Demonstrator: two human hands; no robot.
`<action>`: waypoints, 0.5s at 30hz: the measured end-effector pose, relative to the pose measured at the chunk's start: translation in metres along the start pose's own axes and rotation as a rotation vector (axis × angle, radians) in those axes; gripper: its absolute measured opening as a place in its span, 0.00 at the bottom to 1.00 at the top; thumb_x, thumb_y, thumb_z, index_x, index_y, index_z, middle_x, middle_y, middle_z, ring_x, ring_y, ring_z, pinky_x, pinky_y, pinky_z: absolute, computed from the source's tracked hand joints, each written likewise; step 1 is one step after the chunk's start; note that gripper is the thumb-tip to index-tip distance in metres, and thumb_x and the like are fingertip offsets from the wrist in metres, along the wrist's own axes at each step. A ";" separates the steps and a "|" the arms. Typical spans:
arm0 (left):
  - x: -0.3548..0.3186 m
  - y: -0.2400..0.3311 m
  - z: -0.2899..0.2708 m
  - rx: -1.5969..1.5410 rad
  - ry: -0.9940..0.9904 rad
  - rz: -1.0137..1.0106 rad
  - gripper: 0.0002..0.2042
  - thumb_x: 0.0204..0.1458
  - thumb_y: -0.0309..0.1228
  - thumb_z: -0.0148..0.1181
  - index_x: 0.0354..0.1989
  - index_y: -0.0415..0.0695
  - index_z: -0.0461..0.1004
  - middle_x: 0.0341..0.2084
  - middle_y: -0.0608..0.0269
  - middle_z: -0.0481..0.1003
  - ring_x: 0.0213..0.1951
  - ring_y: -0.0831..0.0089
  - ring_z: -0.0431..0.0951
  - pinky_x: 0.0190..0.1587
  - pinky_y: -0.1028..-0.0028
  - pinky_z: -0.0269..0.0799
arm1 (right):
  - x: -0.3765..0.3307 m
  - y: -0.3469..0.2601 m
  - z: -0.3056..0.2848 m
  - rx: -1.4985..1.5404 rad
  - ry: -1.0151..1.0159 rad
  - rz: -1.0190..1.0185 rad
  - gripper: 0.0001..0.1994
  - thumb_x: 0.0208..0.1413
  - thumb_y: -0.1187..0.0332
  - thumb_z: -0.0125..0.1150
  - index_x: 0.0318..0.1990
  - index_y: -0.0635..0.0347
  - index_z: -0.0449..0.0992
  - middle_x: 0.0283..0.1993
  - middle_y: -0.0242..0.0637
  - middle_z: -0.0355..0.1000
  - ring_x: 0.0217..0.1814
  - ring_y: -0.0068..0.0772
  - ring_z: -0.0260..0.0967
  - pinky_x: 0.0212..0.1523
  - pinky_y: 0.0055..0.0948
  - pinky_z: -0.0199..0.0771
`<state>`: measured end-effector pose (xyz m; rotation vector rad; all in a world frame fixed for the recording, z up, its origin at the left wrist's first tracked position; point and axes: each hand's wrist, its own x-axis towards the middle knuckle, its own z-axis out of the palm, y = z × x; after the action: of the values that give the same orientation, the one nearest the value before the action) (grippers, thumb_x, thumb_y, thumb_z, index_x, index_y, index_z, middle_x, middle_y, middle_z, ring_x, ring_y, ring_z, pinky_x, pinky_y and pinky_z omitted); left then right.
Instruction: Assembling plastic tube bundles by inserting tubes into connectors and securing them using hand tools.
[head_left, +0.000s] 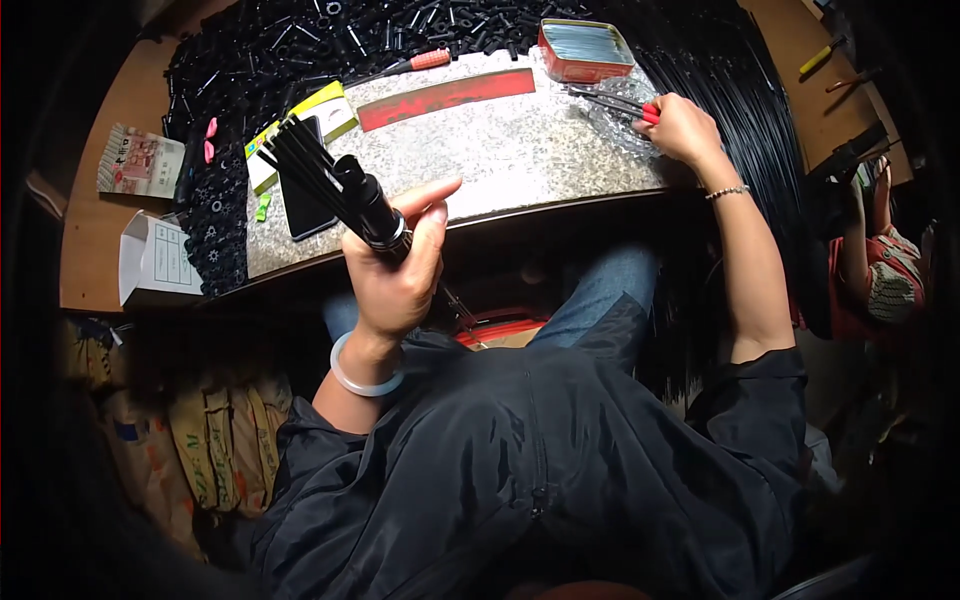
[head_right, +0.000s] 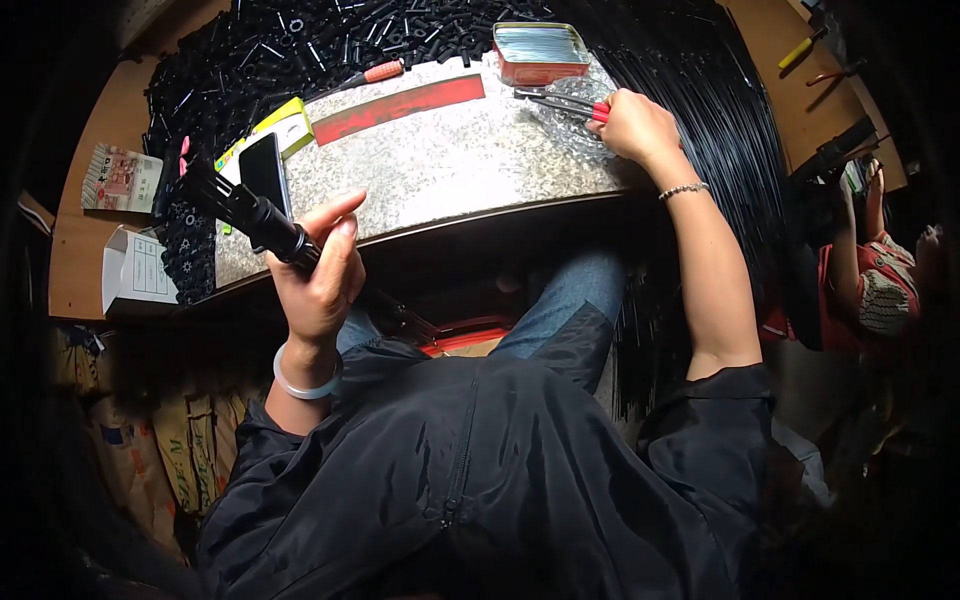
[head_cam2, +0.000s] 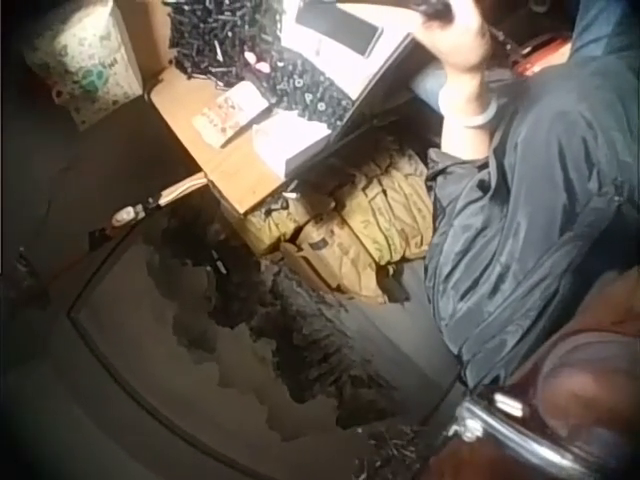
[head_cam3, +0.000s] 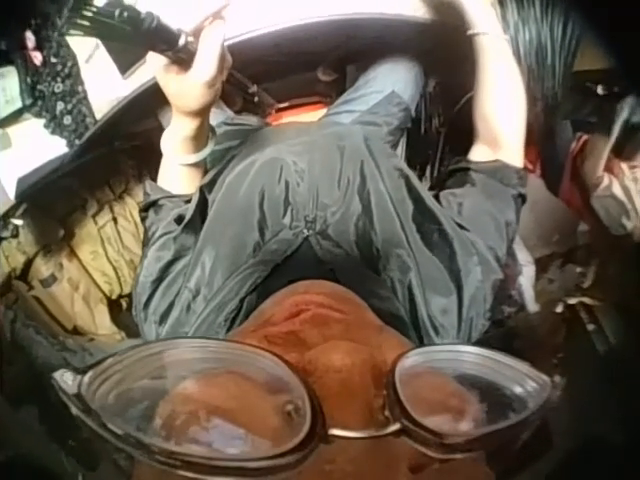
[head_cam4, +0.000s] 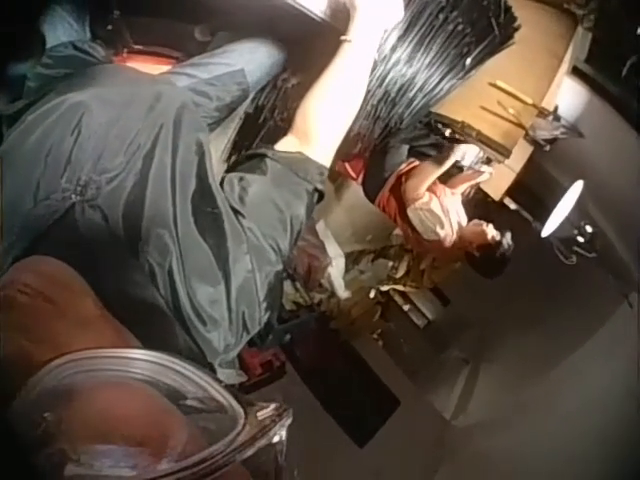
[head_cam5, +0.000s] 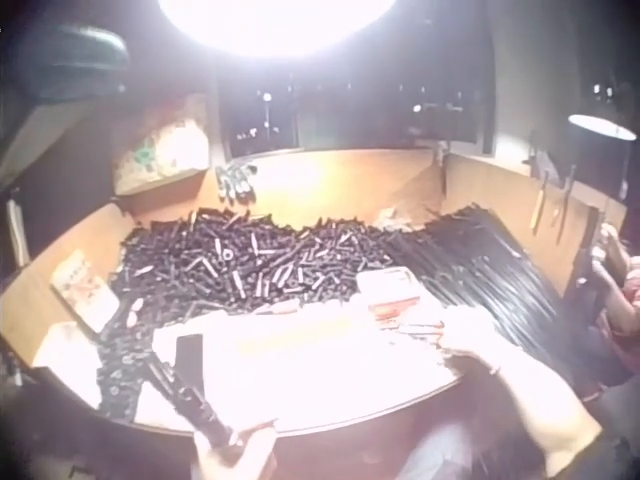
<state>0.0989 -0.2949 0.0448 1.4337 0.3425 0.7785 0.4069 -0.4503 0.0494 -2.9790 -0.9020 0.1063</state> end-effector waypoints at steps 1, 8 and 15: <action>0.000 -0.001 -0.001 0.056 -0.027 0.041 0.10 0.52 0.18 0.50 0.42 0.33 0.74 0.13 0.75 0.64 0.12 0.90 0.56 0.14 0.85 0.48 | 0.001 -0.004 0.001 -0.028 0.006 0.001 0.13 0.46 0.58 0.63 0.35 0.56 0.77 0.36 0.44 0.75 0.42 0.45 0.72 0.41 0.38 0.71; 0.003 0.004 0.007 0.068 -0.074 0.034 0.10 0.53 0.19 0.49 0.42 0.34 0.74 0.14 0.76 0.64 0.12 0.91 0.57 0.14 0.86 0.47 | 0.008 0.008 0.014 -0.065 0.102 -0.034 0.09 0.46 0.61 0.60 0.32 0.54 0.76 0.32 0.45 0.74 0.39 0.47 0.72 0.37 0.39 0.70; 0.002 0.007 0.009 0.023 -0.107 0.054 0.10 0.53 0.19 0.50 0.41 0.34 0.75 0.13 0.77 0.64 0.13 0.92 0.57 0.15 0.86 0.46 | -0.018 -0.001 0.012 0.485 0.339 -0.141 0.09 0.53 0.64 0.56 0.37 0.58 0.76 0.27 0.34 0.73 0.29 0.30 0.70 0.30 0.27 0.66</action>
<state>0.1040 -0.3005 0.0527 1.5057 0.2320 0.7404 0.3909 -0.4591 0.0389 -2.3845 -0.8860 -0.1571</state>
